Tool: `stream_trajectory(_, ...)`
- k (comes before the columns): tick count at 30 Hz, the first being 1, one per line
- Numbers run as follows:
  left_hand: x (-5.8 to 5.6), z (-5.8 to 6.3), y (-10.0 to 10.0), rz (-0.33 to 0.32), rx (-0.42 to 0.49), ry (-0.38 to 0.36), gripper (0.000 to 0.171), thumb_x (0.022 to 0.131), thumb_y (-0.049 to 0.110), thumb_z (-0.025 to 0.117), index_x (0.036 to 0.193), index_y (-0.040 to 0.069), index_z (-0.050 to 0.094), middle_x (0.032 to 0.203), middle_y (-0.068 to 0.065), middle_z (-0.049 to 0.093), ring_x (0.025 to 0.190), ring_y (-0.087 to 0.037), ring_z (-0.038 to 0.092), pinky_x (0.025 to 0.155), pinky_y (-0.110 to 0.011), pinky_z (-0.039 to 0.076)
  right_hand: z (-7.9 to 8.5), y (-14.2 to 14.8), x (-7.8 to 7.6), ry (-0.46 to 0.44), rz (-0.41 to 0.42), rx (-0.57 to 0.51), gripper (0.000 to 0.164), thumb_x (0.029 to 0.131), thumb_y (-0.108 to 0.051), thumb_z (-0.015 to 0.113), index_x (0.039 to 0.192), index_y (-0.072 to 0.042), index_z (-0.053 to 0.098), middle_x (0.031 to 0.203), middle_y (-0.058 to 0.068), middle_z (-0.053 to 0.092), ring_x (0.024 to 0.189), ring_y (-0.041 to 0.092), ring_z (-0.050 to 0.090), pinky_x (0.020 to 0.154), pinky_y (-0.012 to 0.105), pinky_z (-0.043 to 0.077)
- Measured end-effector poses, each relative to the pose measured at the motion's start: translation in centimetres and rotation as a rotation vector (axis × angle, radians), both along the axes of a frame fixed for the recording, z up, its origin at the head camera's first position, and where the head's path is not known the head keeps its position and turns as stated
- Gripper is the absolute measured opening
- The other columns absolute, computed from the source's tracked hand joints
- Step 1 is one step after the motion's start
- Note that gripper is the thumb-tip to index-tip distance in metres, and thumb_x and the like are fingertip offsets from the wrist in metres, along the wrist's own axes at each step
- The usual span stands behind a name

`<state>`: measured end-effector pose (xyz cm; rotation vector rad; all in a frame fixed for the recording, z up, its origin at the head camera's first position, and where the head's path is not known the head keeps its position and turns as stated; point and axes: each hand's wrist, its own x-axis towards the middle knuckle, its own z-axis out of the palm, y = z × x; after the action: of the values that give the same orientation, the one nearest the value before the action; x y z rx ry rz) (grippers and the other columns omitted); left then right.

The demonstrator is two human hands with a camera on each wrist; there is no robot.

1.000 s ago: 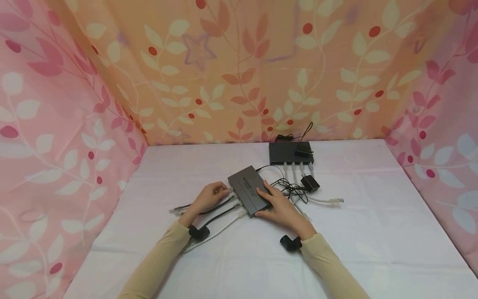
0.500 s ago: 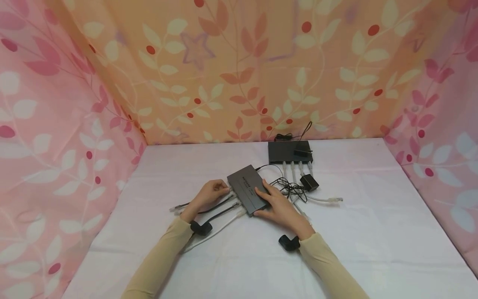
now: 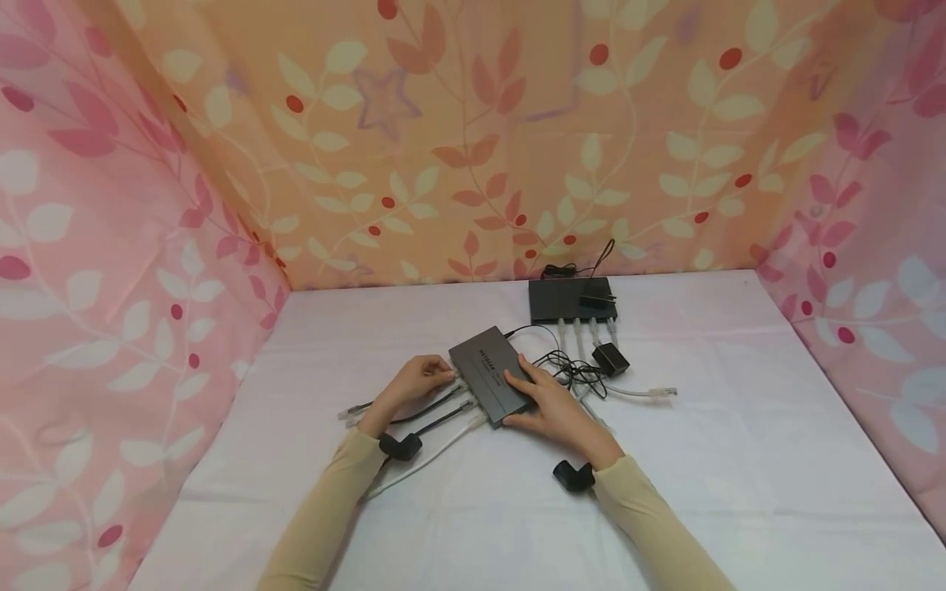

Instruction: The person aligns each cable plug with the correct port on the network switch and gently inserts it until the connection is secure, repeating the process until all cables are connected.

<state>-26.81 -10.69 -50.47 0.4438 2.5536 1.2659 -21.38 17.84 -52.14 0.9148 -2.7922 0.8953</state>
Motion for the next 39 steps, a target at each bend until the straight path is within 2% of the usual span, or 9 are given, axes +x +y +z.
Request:
stream_trajectory(10, 0.1, -0.4, -0.1, 0.026, 0.025, -0.045, 0.018, 0.091, 0.024, 0.060, 0.096, 0.008, 0.066, 0.068, -0.006, 0.061, 0.052, -0.012, 0.053, 0.055, -0.027, 0.046, 0.5, 0.2, 0.1, -0.020, 0.029, 0.008, 0.077, 0.079, -0.046, 0.070, 0.141, -0.013, 0.040, 0.151, 0.020, 0.020, 0.133, 0.041, 0.029, 0.099, 0.056, 0.034)
stream_trajectory(14, 0.3, -0.9, -0.2, 0.030, 0.058, -0.043, 0.018, 0.091, 0.025, 0.060, 0.096, 0.008, 0.066, 0.069, -0.006, 0.061, 0.052, -0.013, 0.053, 0.055, -0.027, 0.046, 1.6, 0.7, 0.3, -0.072, 0.043, -0.002, 0.070, 0.082, -0.040, 0.068, 0.140, -0.012, 0.042, 0.152, 0.019, 0.018, 0.135, 0.039, 0.027, 0.100, 0.054, 0.035)
stream_trajectory(17, 0.5, -1.2, -0.2, 0.041, 0.061, -0.030, 0.019, 0.091, 0.026, 0.060, 0.095, 0.008, 0.066, 0.067, -0.005, 0.059, 0.052, -0.013, 0.052, 0.055, -0.028, 0.046, 2.9, 1.5, 0.2, -0.067, 0.035, -0.036, 0.062, 0.084, -0.033, 0.068, 0.137, -0.011, 0.046, 0.150, 0.017, 0.026, 0.133, 0.038, 0.031, 0.097, 0.054, 0.037)
stream_trajectory(21, 0.6, -1.2, -0.1, 0.049, 0.039, 0.012, 0.019, 0.091, 0.027, 0.060, 0.094, 0.009, 0.066, 0.064, -0.003, 0.057, 0.050, -0.013, 0.050, 0.055, -0.027, 0.044, 4.3, 3.6, -0.5, 0.031, -0.058, -0.057, 0.056, 0.082, -0.026, 0.071, 0.132, -0.011, 0.052, 0.143, 0.017, 0.039, 0.129, 0.039, 0.036, 0.096, 0.058, 0.036)
stream_trajectory(24, 0.6, -1.2, -0.1, 0.045, 0.031, 0.033, 0.019, 0.091, 0.026, 0.059, 0.094, 0.009, 0.066, 0.063, -0.004, 0.057, 0.049, -0.012, 0.050, 0.054, -0.027, 0.044, 4.6, 5.6, -1.2, 0.072, -0.171, -0.020, 0.060, 0.078, -0.027, 0.075, 0.131, -0.010, 0.053, 0.143, 0.021, 0.037, 0.132, 0.042, 0.029, 0.099, 0.063, 0.028)
stream_trajectory(27, 0.7, -1.0, 0.0, 0.045, 0.032, 0.040, 0.019, 0.092, 0.026, 0.059, 0.094, 0.008, 0.066, 0.064, -0.005, 0.058, 0.049, -0.012, 0.050, 0.054, -0.027, 0.044, 4.4, 7.5, -1.7, 0.031, -0.260, 0.029, 0.065, 0.076, -0.033, 0.076, 0.132, -0.009, 0.052, 0.146, 0.026, 0.029, 0.135, 0.047, 0.018, 0.101, 0.067, 0.019)
stream_trajectory(31, 0.8, -0.9, 0.0, 0.046, 0.020, 0.046, 0.019, 0.092, 0.025, 0.059, 0.095, 0.007, 0.066, 0.062, -0.005, 0.057, 0.049, -0.011, 0.049, 0.053, -0.026, 0.043, 3.8, 9.4, -2.1, -0.068, -0.321, 0.080, 0.071, 0.077, -0.043, 0.073, 0.135, -0.010, 0.049, 0.147, 0.030, 0.021, 0.134, 0.052, 0.011, 0.099, 0.070, 0.015)
stream_trajectory(36, 0.9, -0.8, 0.1, 0.062, 0.001, 0.060, 0.019, 0.092, 0.026, 0.059, 0.095, 0.010, 0.066, 0.061, -0.002, 0.056, 0.049, -0.011, 0.048, 0.053, -0.026, 0.042, 3.4, 10.5, -2.3, -0.169, -0.348, 0.110, 0.071, 0.081, -0.045, 0.068, 0.138, -0.009, 0.044, 0.146, 0.033, 0.017, 0.128, 0.057, 0.020, 0.095, 0.070, 0.023)
stream_trajectory(39, 1.2, -0.8, 0.1, 0.063, -0.062, 0.093, 0.021, 0.091, 0.032, 0.059, 0.100, 0.013, 0.064, 0.071, 0.000, 0.060, 0.058, -0.011, 0.052, 0.059, -0.027, 0.045, 3.4, 10.7, -2.3, -0.180, -0.345, 0.120, 0.068, 0.084, -0.042, 0.066, 0.138, -0.007, 0.043, 0.142, 0.036, 0.024, 0.123, 0.056, 0.030, 0.094, 0.068, 0.028)
